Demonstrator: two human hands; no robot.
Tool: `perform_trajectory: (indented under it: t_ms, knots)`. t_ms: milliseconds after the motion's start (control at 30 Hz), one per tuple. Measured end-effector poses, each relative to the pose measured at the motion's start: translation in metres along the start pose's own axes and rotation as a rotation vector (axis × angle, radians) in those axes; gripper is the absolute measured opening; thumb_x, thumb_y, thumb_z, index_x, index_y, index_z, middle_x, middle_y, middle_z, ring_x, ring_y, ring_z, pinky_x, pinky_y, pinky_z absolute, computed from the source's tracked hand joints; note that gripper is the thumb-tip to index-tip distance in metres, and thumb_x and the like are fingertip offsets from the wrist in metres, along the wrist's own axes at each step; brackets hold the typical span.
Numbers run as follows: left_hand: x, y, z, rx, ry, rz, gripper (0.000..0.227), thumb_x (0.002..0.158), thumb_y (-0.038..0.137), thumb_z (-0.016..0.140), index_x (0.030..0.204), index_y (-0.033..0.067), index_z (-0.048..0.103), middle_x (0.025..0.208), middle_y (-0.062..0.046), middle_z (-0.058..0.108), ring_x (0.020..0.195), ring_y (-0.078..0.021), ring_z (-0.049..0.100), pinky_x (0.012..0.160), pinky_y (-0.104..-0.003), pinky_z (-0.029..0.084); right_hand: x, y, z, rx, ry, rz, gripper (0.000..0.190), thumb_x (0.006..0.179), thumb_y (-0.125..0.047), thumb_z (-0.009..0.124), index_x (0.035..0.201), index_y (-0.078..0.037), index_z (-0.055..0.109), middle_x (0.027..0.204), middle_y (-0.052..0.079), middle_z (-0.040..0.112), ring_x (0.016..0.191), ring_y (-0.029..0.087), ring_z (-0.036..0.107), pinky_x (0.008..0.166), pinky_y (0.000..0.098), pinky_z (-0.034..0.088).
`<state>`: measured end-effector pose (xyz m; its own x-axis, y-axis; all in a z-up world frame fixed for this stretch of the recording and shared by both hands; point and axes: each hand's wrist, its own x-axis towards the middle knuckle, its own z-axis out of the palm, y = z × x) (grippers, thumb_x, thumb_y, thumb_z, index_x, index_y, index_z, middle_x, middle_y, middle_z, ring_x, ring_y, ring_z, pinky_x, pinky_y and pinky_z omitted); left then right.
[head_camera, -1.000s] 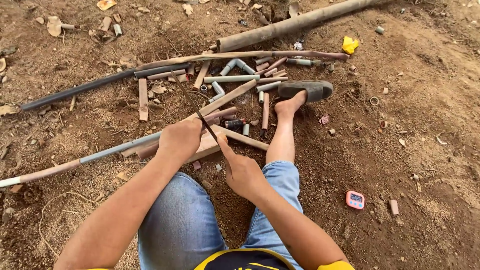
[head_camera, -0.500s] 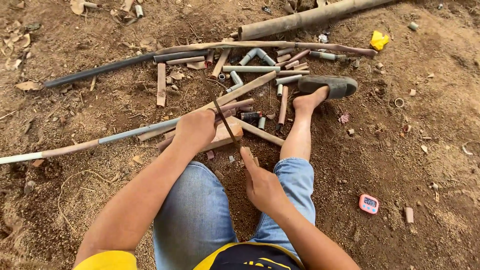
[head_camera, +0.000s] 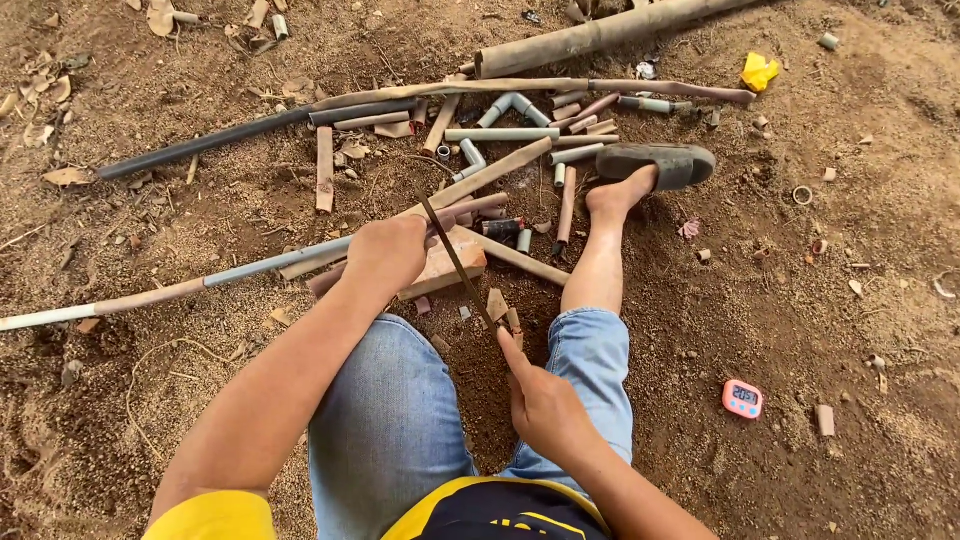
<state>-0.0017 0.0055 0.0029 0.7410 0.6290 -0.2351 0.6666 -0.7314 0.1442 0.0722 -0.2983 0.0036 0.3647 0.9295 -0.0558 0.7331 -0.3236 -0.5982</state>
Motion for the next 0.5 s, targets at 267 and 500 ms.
perform_trajectory:
  t_ms: [267, 500]
  knots:
    - [0.001, -0.001, 0.022, 0.153, 0.008, 0.216, 0.029, 0.112, 0.023, 0.045, 0.111, 0.0089, 0.071, 0.087, -0.009, 0.075, 0.083, -0.0273, 0.080, 0.073, -0.043, 0.068, 0.078, -0.012, -0.011, 0.083, -0.011, -0.121, 0.067, 0.105, -0.002, 0.047, 0.170, -0.007, 0.032, 0.071, 0.026, 0.070, 0.062, 0.041, 0.070, 0.059, 0.0480, 0.053]
    - [-0.012, -0.011, -0.007, 0.036, -0.048, -0.012, 0.030, 0.102, 0.013, 0.046, 0.113, 0.0007, 0.071, 0.099, -0.022, 0.080, 0.102, -0.0425, 0.079, 0.084, -0.060, 0.061, 0.095, -0.036, -0.004, -0.094, -0.144, -0.018, 0.064, 0.108, -0.018, 0.045, 0.171, -0.014, 0.031, 0.118, 0.039, 0.068, 0.121, 0.058, 0.066, 0.099, 0.0756, 0.049]
